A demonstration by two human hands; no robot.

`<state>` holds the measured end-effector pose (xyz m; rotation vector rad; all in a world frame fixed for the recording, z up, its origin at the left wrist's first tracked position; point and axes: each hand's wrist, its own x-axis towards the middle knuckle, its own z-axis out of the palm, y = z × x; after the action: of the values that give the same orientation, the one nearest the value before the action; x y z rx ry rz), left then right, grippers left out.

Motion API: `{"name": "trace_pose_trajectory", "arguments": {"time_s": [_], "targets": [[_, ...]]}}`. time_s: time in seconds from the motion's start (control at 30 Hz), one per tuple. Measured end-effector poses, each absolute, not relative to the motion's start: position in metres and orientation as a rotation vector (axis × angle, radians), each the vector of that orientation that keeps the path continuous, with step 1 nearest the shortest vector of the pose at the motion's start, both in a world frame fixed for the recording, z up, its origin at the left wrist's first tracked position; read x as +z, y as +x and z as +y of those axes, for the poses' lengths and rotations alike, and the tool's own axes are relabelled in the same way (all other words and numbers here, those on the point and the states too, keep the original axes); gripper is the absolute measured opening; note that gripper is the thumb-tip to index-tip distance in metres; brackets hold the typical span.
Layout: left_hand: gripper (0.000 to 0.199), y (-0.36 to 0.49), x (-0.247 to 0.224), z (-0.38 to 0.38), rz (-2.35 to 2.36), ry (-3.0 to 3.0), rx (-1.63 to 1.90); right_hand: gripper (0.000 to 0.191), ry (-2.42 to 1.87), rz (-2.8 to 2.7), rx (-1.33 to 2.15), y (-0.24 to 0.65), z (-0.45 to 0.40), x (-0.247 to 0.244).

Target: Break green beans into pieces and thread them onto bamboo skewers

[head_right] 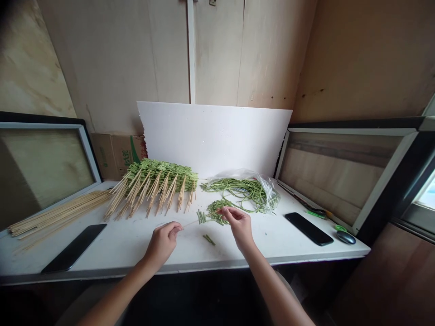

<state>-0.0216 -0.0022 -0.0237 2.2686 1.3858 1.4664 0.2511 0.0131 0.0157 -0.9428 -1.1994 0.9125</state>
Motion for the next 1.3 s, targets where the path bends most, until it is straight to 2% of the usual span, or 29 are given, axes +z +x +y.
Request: {"name": "trace_pose_trajectory", "arguments": {"time_s": [0.33, 0.67, 0.8, 1.03, 1.3], "targets": [[0.026, -0.023, -0.033, 0.002, 1.380, 2.317, 1.532, 0.025, -0.820, -1.079, 1.019, 0.240, 0.012, 0.009], [0.031, -0.016, -0.026, -0.005, 1.345, 2.324, 1.542, 0.033, -0.896, -1.083, 1.093, 0.205, -0.005, 0.005], [0.024, -0.015, -0.021, -0.005, 1.406, 2.263, 1.534, 0.037, -0.924, -1.110, 1.069, 0.209, -0.002, 0.006], [0.025, -0.012, -0.021, -0.006, 1.446, 2.203, 1.505, 0.037, -0.955, -1.241, 1.009, 0.218, 0.003, 0.009], [0.027, -0.015, -0.017, -0.005, 1.446, 2.208, 1.544, 0.041, -0.861, -1.036, 1.097, 0.240, 0.011, 0.018]]}}
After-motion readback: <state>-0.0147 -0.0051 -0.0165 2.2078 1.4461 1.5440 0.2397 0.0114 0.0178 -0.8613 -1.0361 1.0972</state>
